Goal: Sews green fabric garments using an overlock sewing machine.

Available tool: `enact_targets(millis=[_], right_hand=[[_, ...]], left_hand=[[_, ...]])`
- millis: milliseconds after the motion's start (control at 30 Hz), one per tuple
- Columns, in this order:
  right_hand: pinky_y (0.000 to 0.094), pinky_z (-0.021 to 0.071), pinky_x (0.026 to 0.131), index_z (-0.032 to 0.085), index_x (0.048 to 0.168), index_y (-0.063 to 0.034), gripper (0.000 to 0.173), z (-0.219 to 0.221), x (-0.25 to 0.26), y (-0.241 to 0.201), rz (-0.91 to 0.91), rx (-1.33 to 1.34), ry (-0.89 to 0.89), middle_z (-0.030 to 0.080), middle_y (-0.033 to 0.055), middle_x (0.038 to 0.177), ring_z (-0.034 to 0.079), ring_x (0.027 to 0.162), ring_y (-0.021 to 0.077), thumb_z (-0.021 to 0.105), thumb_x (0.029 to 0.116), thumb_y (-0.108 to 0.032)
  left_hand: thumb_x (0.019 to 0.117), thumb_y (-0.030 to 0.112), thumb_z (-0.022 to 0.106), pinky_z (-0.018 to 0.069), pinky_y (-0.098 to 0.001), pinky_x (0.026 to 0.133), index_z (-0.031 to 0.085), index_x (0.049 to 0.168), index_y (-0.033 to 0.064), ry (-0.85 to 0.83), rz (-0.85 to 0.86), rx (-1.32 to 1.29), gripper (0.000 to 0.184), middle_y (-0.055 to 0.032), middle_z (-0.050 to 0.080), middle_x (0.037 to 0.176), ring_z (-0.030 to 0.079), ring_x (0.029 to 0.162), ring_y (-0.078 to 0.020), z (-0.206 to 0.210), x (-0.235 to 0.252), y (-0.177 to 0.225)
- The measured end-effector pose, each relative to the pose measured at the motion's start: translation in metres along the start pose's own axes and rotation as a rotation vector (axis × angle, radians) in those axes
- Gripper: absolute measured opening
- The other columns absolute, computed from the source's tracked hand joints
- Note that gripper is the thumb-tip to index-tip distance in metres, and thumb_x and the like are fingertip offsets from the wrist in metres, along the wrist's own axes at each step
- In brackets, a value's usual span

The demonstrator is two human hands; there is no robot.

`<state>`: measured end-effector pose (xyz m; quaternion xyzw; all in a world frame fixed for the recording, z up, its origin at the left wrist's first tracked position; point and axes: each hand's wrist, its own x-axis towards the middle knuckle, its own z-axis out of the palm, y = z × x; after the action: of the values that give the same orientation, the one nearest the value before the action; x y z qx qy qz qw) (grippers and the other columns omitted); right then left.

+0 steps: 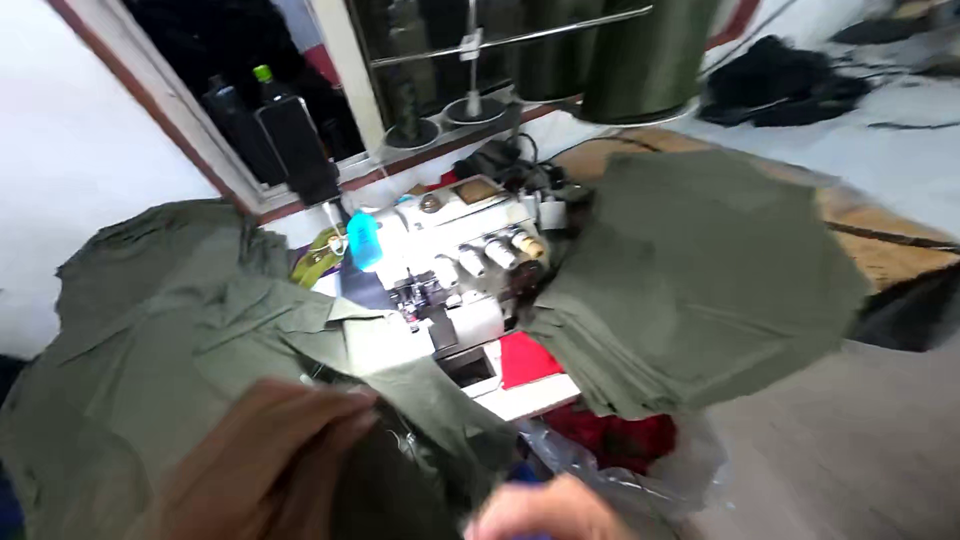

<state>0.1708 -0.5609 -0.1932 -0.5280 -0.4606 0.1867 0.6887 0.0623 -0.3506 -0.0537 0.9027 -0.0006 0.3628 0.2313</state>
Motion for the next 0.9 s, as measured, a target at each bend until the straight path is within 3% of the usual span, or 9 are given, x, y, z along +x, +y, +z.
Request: enact_targets(millis=[100, 167, 233, 333, 433, 533, 633, 733, 900], right_hand=[[0.0356, 0.0583, 0.087, 0.075, 0.114, -0.0119, 0.038, -0.001, 0.046, 0.049, 0.439, -0.369, 0.391, 0.075, 0.0001, 0.104, 0.071, 0.097, 0.0104, 0.048, 0.1074, -0.038], [0.0482, 0.0528, 0.091, 0.075, 0.111, -0.0086, 0.053, -0.001, 0.078, 0.067, 0.747, -0.419, 0.311, 0.073, 0.0089, 0.102, 0.068, 0.101, 0.0214, 0.04, 0.1084, -0.049], [0.0474, 0.0516, 0.081, 0.069, 0.094, -0.0042, 0.061, 0.003, 0.104, 0.075, 0.862, -0.291, 0.186, 0.065, 0.0104, 0.087, 0.064, 0.087, 0.0219, 0.037, 0.1083, -0.054], [0.0306, 0.0546, 0.076, 0.073, 0.085, -0.0123, 0.03, 0.017, 0.119, 0.076, 0.691, -0.038, 0.284, 0.069, -0.0027, 0.08, 0.066, 0.08, 0.0063, 0.061, 0.1025, -0.034], [0.024, 0.0565, 0.068, 0.078, 0.089, -0.0125, 0.009, 0.027, 0.12, 0.074, 0.457, 0.024, 0.407, 0.073, -0.0033, 0.078, 0.068, 0.074, 0.0043, 0.074, 0.0927, -0.02], [0.0182, 0.0531, 0.06, 0.078, 0.091, -0.0148, 0.011, 0.032, 0.11, 0.065, 0.314, -0.044, 0.406, 0.071, -0.0069, 0.074, 0.064, 0.065, -0.0001, 0.074, 0.0913, -0.025], [0.0151, 0.044, 0.054, 0.077, 0.089, -0.0156, 0.012, 0.034, 0.105, 0.057, 0.274, -0.176, 0.389, 0.062, -0.0122, 0.068, 0.053, 0.059, -0.0047, 0.066, 0.0906, -0.019], [0.0152, 0.0446, 0.054, 0.076, 0.089, -0.0157, 0.012, 0.034, 0.098, 0.053, 0.279, -0.2, 0.347, 0.064, -0.0118, 0.067, 0.054, 0.058, -0.0048, 0.065, 0.0907, -0.019], [0.016, 0.0557, 0.066, 0.079, 0.098, -0.0139, 0.016, 0.035, 0.094, 0.045, 0.272, -0.179, 0.286, 0.075, -0.0081, 0.082, 0.067, 0.072, -0.0026, 0.064, 0.0931, -0.016]], left_hand=[[0.0928, 0.02, 0.069, 0.0581, -0.0163, 0.073, 0.078, 0.092, 0.0128, -0.026, -0.124, 0.014, 0.011, 0.006, 0.074, 0.086, 0.068, 0.079, 0.0023, 0.078, -0.006, -0.074], [0.0928, 0.016, 0.069, 0.0594, -0.0216, 0.082, 0.079, 0.093, 0.0112, -0.065, -0.26, -0.044, 0.011, 0.0036, 0.076, 0.088, 0.071, 0.086, -0.0012, 0.112, -0.014, -0.112], [0.0953, 0.019, 0.068, 0.0572, -0.0228, 0.085, 0.079, 0.094, 0.0113, -0.067, -0.316, -0.045, 0.014, 0.0033, 0.076, 0.09, 0.07, 0.089, -0.0016, 0.123, -0.015, -0.125], [0.0963, 0.019, 0.067, 0.0576, -0.0204, 0.084, 0.079, 0.093, 0.0095, -0.022, -0.297, -0.125, 0.016, 0.0023, 0.076, 0.09, 0.071, 0.088, -0.0022, 0.112, -0.025, -0.114], [0.094, 0.013, 0.072, 0.0598, -0.022, 0.082, 0.079, 0.094, 0.0061, 0.029, -0.204, -0.289, 0.01, -0.0023, 0.074, 0.095, 0.07, 0.089, -0.0072, 0.087, -0.028, -0.083], [0.0911, 0.013, 0.076, 0.06, -0.018, 0.072, 0.078, 0.095, 0.0061, 0.044, -0.128, -0.263, 0.008, -0.0001, 0.075, 0.093, 0.069, 0.081, -0.0032, 0.076, -0.019, -0.066], [0.0917, 0.014, 0.074, 0.0605, -0.019, 0.076, 0.08, 0.093, 0.0083, 0.054, -0.19, -0.193, 0.008, 0.0017, 0.076, 0.091, 0.071, 0.083, -0.0031, 0.088, -0.02, -0.078], [0.0891, 0.016, 0.077, 0.0571, -0.0169, 0.071, 0.081, 0.091, 0.0123, 0.058, -0.197, -0.156, 0.006, 0.0041, 0.073, 0.089, 0.067, 0.08, -0.002, 0.09, -0.023, -0.081], [0.0862, 0.017, 0.08, 0.0528, -0.0145, 0.062, 0.08, 0.087, 0.0143, 0.049, -0.17, -0.107, 0.003, 0.0061, 0.073, 0.086, 0.064, 0.073, 0.0006, 0.085, -0.022, -0.078]])
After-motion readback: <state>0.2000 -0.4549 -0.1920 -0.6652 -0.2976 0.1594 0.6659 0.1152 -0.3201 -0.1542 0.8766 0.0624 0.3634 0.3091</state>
